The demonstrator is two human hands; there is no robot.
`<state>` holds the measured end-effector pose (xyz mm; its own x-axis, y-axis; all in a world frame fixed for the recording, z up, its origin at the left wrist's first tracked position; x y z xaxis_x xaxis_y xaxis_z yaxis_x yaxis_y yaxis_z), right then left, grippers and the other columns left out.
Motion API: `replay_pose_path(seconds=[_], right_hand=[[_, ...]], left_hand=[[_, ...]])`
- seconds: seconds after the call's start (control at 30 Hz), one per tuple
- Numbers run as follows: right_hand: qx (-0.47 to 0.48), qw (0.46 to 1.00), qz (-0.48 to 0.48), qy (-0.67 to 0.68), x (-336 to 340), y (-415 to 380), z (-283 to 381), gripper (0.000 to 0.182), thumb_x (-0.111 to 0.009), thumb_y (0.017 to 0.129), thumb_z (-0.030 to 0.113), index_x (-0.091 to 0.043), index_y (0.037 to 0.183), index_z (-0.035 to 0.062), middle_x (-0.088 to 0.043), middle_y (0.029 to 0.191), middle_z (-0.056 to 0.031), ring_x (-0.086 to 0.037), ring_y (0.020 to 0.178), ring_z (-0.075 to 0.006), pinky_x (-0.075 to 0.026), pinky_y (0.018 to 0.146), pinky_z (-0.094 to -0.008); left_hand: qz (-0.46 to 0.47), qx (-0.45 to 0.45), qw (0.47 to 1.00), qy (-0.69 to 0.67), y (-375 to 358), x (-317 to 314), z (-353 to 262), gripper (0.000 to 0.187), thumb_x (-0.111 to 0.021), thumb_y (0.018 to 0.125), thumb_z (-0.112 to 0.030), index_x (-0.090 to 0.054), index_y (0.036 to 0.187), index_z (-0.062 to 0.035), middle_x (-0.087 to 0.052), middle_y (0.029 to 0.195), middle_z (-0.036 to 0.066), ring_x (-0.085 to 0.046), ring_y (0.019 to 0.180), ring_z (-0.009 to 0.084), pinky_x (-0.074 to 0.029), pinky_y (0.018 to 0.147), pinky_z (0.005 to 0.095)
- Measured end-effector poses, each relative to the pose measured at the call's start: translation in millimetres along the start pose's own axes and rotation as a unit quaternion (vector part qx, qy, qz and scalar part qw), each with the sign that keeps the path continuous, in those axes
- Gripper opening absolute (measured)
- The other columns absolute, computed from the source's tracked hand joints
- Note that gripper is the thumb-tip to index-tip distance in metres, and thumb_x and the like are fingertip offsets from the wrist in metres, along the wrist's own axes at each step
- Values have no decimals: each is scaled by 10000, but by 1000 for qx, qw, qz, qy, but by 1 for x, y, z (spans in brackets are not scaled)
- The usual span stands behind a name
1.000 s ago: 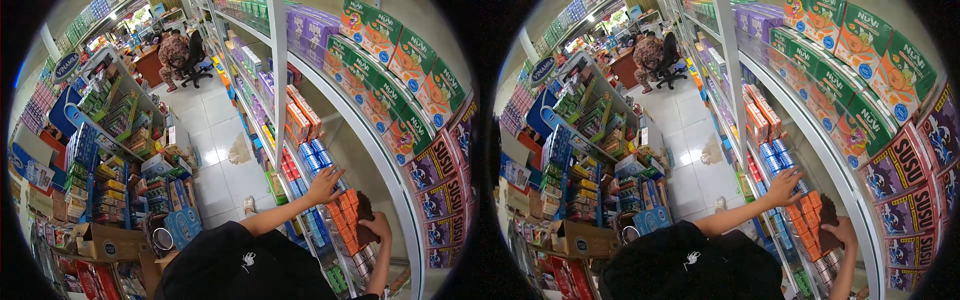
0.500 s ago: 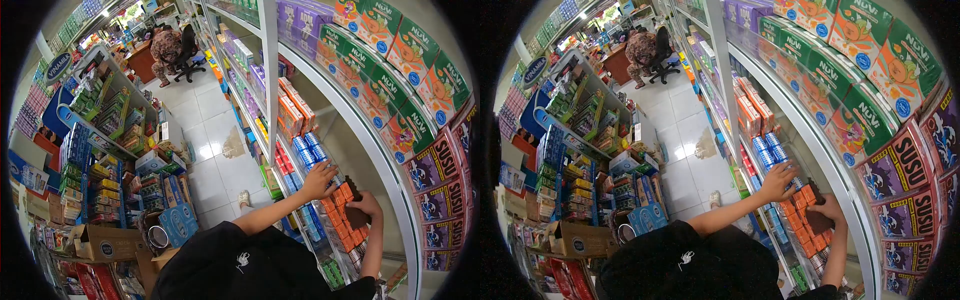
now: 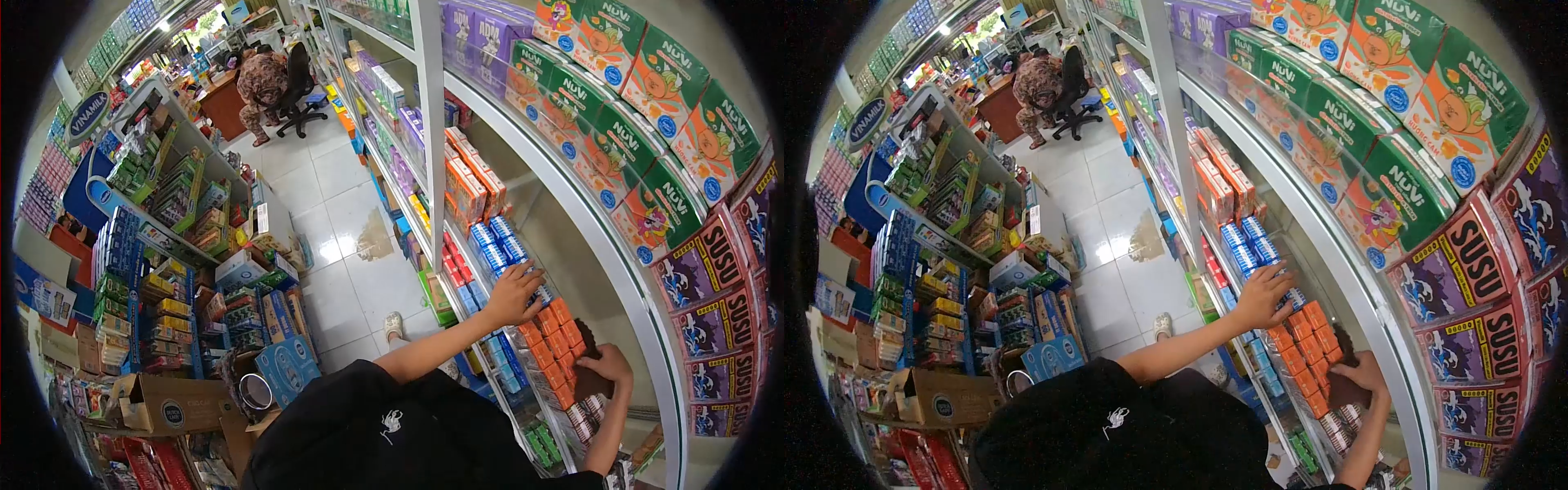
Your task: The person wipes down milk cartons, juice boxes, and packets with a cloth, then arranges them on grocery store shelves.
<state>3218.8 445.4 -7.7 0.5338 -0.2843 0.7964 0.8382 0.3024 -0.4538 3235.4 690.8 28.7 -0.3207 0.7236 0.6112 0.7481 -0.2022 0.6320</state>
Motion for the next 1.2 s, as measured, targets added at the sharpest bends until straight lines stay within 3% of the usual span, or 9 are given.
replay_pose_path(seconds=[0.17, 0.37, 0.47, 0.7, 0.8, 0.9, 1.0, 1.03, 1.2], right_hand=[[-19, 980, -14, 198, -5, -15, -15, 456, -803, 541, 311, -635, 768, -47, -627, 672, -109, -589, 606, -155, -456, 576, -315], [-15, 978, -45, 204, 13, -19, 10, 439, -816, 481, 275, -630, 709, -50, -606, 624, -126, -574, 562, -183, -442, 557, -328], [69, 986, -136, 73, 23, -11, 1, 422, -810, 462, 253, -627, 684, -56, -580, 572, -148, -556, 514, -217, -430, 534, -341], [14, 997, -33, 75, 22, -1, -4, 388, -800, 478, 250, -639, 674, -43, -575, 546, -134, -557, 519, -196, -418, 537, -326], [21, 998, 28, 59, -6, 9, -21, 383, -790, 526, 235, -650, 760, -33, -623, 640, -98, -576, 594, -159, -443, 583, -302], [-23, 958, 75, 277, -28, 0, -19, 595, -795, 550, 262, -585, 1008, -54, -633, 895, -112, -593, 789, -207, -463, 732, -328], [-10, 951, 49, 304, -28, -1, -20, 589, -778, 580, 206, -563, 1070, -39, -619, 985, -102, -583, 860, -187, -454, 783, -302], [12, 945, 28, 324, -25, 1, -16, 460, -760, 580, 163, -597, 964, -33, -628, 856, -60, -582, 736, -140, -472, 697, -283], [16, 954, 24, 299, -16, -2, -9, 451, -767, 566, 163, -600, 940, -27, -626, 828, -51, -583, 719, -142, -474, 689, -281]], left_hand=[[-3, 8, 1000, 4, -1, -2, 3, 331, -556, 713, -220, -575, 979, -24, -546, 1122, 122, -421, 1154, 328, -322, 960, 431], [-17, -3, 1000, 11, 0, 1, 1, 315, -556, 712, -221, -583, 974, -48, -562, 1112, 100, -436, 1152, 308, -348, 924, 425], [-17, -6, 1000, 11, 0, -1, 1, 318, -559, 711, -222, -583, 970, -39, -561, 1108, 108, -435, 1150, 314, -345, 930, 425], [-16, -9, 1000, 12, 0, 1, 0, 318, -562, 708, -213, -585, 962, -22, -560, 1098, 124, -438, 1139, 330, -343, 939, 429], [-25, -12, 999, 17, 0, 1, 0, 304, -562, 704, -209, -583, 959, -44, -569, 1091, 103, -443, 1141, 313, -355, 920, 423], [-33, -10, 999, 16, 0, 0, 1, 286, -561, 701, -198, -580, 949, -59, -573, 1087, 90, -446, 1142, 306, -363, 909, 420], [-39, -7, 999, 16, -1, 1, 1, 279, -559, 701, -191, -580, 948, -63, -571, 1089, 89, -446, 1142, 310, -363, 909, 421], [-42, -7, 999, 16, -1, 0, 1, 278, -559, 702, -190, -580, 948, -64, -571, 1090, 89, -446, 1142, 311, -362, 910, 422], [-34, -7, 999, 16, -1, 0, 1, 289, -564, 704, -187, -581, 965, -64, -568, 1099, 90, -445, 1144, 313, -357, 916, 424]])
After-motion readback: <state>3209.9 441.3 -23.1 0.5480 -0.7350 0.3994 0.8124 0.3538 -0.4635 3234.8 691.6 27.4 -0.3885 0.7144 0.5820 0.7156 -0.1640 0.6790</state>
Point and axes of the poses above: each hand's wrist, its own y-axis towards the middle knuckle, its own x-axis out of the back of the hand, z = x × y, the point moved 9 cm from there along y, towards the middle knuckle
